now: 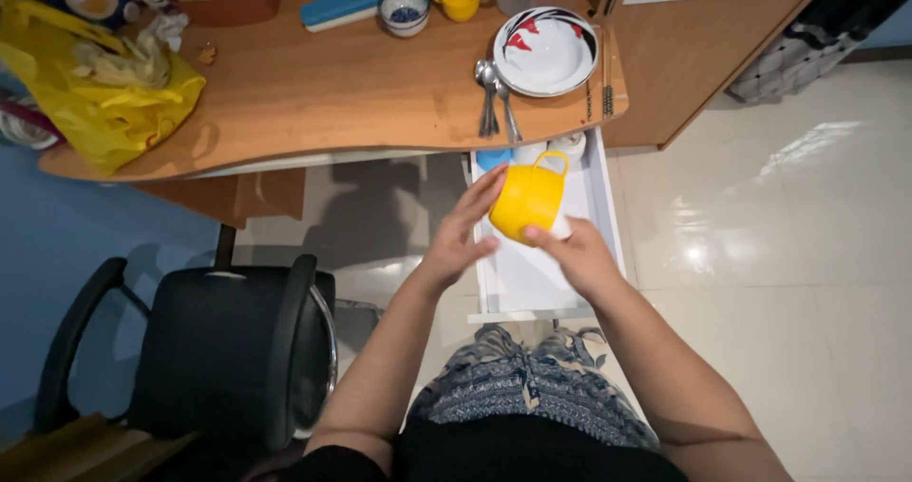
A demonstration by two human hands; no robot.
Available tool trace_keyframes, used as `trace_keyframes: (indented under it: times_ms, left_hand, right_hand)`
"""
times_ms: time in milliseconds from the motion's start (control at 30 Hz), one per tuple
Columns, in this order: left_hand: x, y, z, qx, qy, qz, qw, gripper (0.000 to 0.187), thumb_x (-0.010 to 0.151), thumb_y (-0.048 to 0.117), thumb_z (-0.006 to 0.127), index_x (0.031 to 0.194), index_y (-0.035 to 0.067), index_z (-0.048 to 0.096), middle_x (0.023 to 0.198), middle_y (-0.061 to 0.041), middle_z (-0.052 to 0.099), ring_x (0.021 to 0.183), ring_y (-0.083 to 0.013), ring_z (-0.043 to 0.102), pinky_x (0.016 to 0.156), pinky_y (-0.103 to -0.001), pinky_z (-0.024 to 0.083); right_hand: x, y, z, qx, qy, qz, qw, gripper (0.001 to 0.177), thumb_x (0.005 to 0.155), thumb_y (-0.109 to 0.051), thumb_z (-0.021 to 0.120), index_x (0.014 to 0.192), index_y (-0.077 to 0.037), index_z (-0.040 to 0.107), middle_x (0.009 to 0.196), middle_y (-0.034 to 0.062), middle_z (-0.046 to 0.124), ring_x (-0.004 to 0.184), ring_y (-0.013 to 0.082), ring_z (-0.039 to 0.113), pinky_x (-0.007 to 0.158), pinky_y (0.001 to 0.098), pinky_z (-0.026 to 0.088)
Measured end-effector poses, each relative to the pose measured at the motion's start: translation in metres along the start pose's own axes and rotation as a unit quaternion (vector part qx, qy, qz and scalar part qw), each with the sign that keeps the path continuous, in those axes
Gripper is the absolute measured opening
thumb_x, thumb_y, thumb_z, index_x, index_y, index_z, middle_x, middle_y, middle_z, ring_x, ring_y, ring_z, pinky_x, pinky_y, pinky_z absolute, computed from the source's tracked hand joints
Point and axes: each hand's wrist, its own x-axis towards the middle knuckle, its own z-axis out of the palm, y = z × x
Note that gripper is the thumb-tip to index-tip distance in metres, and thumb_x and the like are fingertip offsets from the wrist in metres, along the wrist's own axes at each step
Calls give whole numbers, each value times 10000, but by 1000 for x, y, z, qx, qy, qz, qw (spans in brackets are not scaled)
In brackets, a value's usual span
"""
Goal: The person wipes a yellow plastic cup with a white tissue, cleaning both the exterior and interior surfaces. The cup is rotated and turned over repeatedly to wipe different areas, then placed into an open drawer.
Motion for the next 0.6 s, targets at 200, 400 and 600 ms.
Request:
trace_keyframes:
  times_ms: [200,400,600]
  left_hand:
    - [29,-12,-5,-190,174,-296,920,570,1021,541,512,1382,120,646,1321,-165,645,1208,-306,624,1052,-467,500]
    - [16,-5,20,-108,182,-149,966,421,1038,403,577,1169,38,742,1011,-150,699,914,-215,664,843,-351,561]
    - [19,-11,26,-4,57,109,992,351,911,270,709,1096,-25,754,1161,-202,699,1168,-372,642,1074,-467,450]
  right_hand:
    - [19,34,30,-491,8,-397,776,345,986,-367,648,984,-32,732,1009,137,783,925,241,759,1257,581,149]
    - [-2,38,32,-311,-38,-252,916,422,863,-413,787,824,-4,691,766,209,735,915,422,726,1152,544,392]
    - [13,51,-4,429,-62,51,900,105,897,-32,657,971,42,665,775,132,657,682,269,715,870,460,584]
